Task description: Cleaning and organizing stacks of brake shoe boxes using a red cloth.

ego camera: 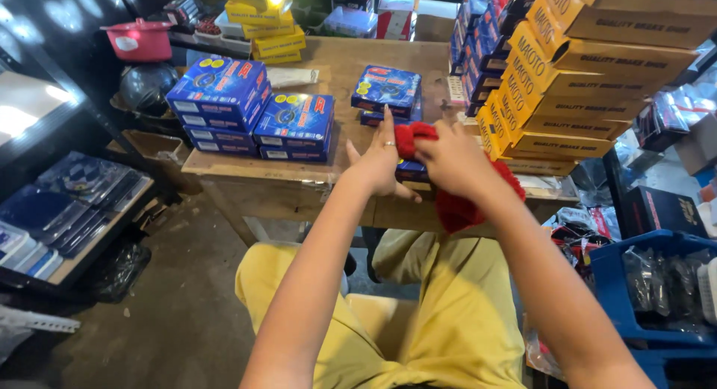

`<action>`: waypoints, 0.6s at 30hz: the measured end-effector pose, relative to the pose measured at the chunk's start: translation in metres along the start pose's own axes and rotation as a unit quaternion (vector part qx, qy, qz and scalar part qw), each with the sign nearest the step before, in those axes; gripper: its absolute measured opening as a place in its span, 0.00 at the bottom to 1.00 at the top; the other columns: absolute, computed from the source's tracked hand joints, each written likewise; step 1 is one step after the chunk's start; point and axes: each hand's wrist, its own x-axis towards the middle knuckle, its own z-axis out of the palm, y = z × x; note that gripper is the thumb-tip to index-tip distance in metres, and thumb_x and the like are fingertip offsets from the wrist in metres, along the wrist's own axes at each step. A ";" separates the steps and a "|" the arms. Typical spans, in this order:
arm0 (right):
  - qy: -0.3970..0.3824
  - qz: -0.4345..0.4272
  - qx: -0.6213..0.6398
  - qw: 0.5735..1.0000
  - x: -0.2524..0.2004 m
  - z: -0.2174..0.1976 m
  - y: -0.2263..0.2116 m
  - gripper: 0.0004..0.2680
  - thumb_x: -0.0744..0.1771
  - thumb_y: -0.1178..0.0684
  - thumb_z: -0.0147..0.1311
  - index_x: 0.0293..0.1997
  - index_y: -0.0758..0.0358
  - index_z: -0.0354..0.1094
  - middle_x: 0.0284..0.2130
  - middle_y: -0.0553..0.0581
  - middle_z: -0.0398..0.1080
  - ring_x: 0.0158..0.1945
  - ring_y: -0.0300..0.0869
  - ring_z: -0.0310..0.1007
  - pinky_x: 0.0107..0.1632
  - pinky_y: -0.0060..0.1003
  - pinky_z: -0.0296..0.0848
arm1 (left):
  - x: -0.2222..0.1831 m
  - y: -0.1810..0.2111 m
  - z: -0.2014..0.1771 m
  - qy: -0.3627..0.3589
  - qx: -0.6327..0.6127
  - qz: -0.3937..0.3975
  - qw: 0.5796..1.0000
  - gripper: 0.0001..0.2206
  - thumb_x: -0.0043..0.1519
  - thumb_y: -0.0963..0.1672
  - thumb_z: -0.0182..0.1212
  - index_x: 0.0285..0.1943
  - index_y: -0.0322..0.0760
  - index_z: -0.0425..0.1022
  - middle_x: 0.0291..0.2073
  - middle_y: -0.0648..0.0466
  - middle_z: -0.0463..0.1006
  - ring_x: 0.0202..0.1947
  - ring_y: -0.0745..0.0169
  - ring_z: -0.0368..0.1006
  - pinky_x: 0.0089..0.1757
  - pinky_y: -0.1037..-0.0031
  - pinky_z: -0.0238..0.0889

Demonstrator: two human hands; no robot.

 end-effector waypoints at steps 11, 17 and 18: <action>0.031 0.023 -0.048 0.998 0.023 0.012 -0.021 0.09 0.67 0.47 0.49 0.38 0.46 0.80 0.40 0.61 0.64 0.49 0.62 0.65 0.48 0.53 0.73 | 0.017 -0.007 0.012 0.011 0.017 -0.014 1.000 0.73 0.43 0.49 0.85 0.75 0.29 0.08 0.79 0.35 0.38 0.79 0.47 0.35 0.63 0.32 0.01; -0.121 0.263 0.029 0.957 0.022 0.007 0.000 0.13 0.71 0.37 0.44 0.59 0.36 0.73 0.53 0.63 0.56 0.61 0.70 0.54 0.60 0.68 0.62 | -0.006 0.006 0.001 0.015 0.025 0.005 1.000 0.72 0.44 0.48 0.85 0.76 0.26 0.11 0.79 0.37 0.37 0.80 0.44 0.31 0.63 0.34 -0.02; -0.019 0.116 0.029 0.993 0.012 0.009 -0.004 0.09 0.68 0.42 0.50 0.45 0.45 0.76 0.43 0.66 0.61 0.53 0.71 0.62 0.55 0.65 0.66 | -0.004 0.003 0.005 0.014 0.033 0.003 0.999 0.71 0.45 0.48 0.84 0.76 0.27 0.11 0.80 0.38 0.36 0.80 0.45 0.31 0.63 0.34 0.00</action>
